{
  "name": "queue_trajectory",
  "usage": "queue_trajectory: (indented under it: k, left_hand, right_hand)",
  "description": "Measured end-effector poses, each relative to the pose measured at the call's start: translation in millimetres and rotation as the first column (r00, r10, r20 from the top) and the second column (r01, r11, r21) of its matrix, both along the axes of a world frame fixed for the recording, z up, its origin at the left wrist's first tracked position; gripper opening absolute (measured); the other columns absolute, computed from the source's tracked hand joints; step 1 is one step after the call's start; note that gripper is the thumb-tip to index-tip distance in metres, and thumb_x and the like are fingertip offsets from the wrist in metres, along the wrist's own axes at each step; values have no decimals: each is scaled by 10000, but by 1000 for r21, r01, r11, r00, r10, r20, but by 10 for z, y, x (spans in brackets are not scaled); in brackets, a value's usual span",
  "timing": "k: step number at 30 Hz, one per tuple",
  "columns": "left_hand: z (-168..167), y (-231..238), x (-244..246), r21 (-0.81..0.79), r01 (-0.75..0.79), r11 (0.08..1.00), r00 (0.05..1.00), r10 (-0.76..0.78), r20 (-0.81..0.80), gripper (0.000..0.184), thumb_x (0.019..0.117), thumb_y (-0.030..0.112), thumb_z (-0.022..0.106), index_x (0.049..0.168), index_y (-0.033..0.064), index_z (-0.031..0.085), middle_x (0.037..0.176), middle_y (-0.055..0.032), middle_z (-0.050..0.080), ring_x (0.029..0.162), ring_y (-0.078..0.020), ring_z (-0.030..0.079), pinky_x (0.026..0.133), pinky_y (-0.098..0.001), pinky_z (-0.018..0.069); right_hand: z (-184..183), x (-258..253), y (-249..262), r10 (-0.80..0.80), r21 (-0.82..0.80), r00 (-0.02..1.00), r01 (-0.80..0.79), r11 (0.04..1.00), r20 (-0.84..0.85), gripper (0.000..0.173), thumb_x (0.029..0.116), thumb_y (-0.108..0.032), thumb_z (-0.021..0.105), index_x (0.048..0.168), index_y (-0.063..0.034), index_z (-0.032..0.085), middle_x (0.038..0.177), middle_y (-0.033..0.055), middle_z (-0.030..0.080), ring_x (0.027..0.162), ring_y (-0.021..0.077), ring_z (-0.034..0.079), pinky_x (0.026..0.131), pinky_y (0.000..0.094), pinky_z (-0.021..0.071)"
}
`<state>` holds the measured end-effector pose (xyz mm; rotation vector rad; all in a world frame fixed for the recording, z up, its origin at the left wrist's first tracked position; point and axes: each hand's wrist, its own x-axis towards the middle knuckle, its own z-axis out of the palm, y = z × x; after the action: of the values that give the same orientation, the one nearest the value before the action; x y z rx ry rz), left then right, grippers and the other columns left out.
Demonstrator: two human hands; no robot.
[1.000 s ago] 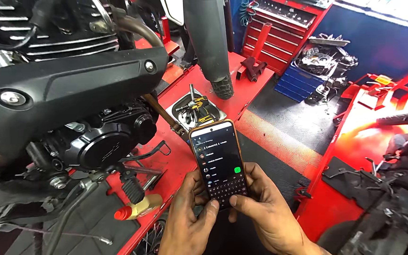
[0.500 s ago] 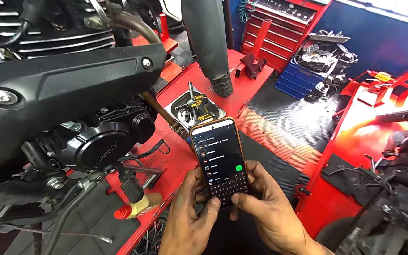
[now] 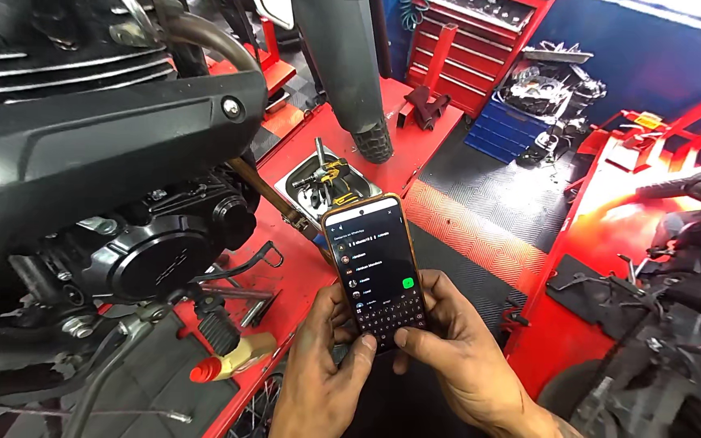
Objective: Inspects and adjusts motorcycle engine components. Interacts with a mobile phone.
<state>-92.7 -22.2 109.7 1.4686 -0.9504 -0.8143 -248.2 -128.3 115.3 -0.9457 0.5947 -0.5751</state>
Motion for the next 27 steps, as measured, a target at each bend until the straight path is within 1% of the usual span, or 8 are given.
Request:
queue_trajectory:
  k: [6, 8, 11, 15, 21, 23, 25, 27]
  left_hand:
    - [26, -86, -13, 12, -53, 999, 999, 53, -4, 383, 985, 326, 612, 1264, 66, 585, 1081, -61, 732, 991, -199, 727, 861, -344, 635]
    - [49, -133, -25, 13, -106, 994, 994, 107, -34, 340, 984, 303, 602, 1231, 69, 597, 1056, -72, 728, 978, -199, 722, 846, -338, 627]
    - [74, -200, -35, 12, -169, 986, 983, 169, -70, 327, 986, 297, 596, 1235, 85, 613, 1049, -78, 725, 976, -200, 717, 836, -338, 622]
    - [86, -266, -50, 31, -208, 978, 973, 210, -96, 319, 1004, 338, 577, 1203, 95, 632, 1025, -80, 730, 954, -209, 720, 819, -353, 622]
    - [63, -340, -73, 58, -263, 963, 949, 269, -165, 273, 1021, 292, 577, 1177, 85, 665, 992, -107, 736, 911, -225, 731, 798, -369, 630]
    - [31, -320, -47, 10, -226, 974, 946, 222, -235, 329, 1043, 318, 512, 1199, 68, 658, 1040, -127, 724, 951, -237, 719, 827, -388, 620]
    - [0, -297, -25, -17, -210, 977, 940, 197, -280, 422, 1069, 400, 396, 1187, 89, 655, 1076, -117, 705, 988, -226, 702, 842, -398, 608]
    - [-16, -278, -22, -19, -224, 974, 928, 207, -310, 512, 1090, 447, 302, 1226, 112, 664, 1128, -108, 703, 1037, -230, 689, 873, -411, 593]
  right_hand:
    - [-4, -3, -28, -5, 11, 1000, 5, 1000, 4, 450, 881, 44, 673, 1286, -55, 504, 1074, 208, 690, 836, 266, 727, 629, 346, 624]
    - [-16, 4, -30, -2, 12, 1000, 2, 1000, -1, 448, 880, 40, 676, 1282, -54, 501, 1066, 206, 691, 835, 262, 727, 626, 342, 622]
    - [-25, 6, -27, 6, 10, 1000, -6, 1000, -2, 440, 887, 31, 675, 1283, -58, 506, 1067, 200, 694, 856, 261, 728, 636, 343, 624]
    - [-24, 5, -43, 13, 7, 1000, -13, 1000, -20, 440, 889, 15, 670, 1290, -63, 507, 1073, 199, 692, 858, 263, 727, 636, 348, 626]
    - [-45, 17, -39, 24, 7, 1000, -23, 1000, -18, 438, 889, 15, 667, 1287, -64, 504, 1071, 203, 694, 856, 271, 727, 639, 347, 623]
    - [-49, 12, -47, 25, 13, 999, -25, 1000, -25, 427, 898, 0, 664, 1291, -64, 510, 1076, 200, 696, 863, 273, 729, 640, 354, 625]
    - [-54, 5, -51, 21, 22, 999, -21, 1000, -24, 414, 908, -21, 655, 1296, -62, 516, 1078, 199, 695, 872, 273, 729, 646, 364, 627]
    - [-54, 4, -51, 19, 34, 1000, -18, 999, -19, 390, 922, -36, 636, 1292, -61, 517, 1080, 199, 691, 877, 275, 727, 648, 375, 626]
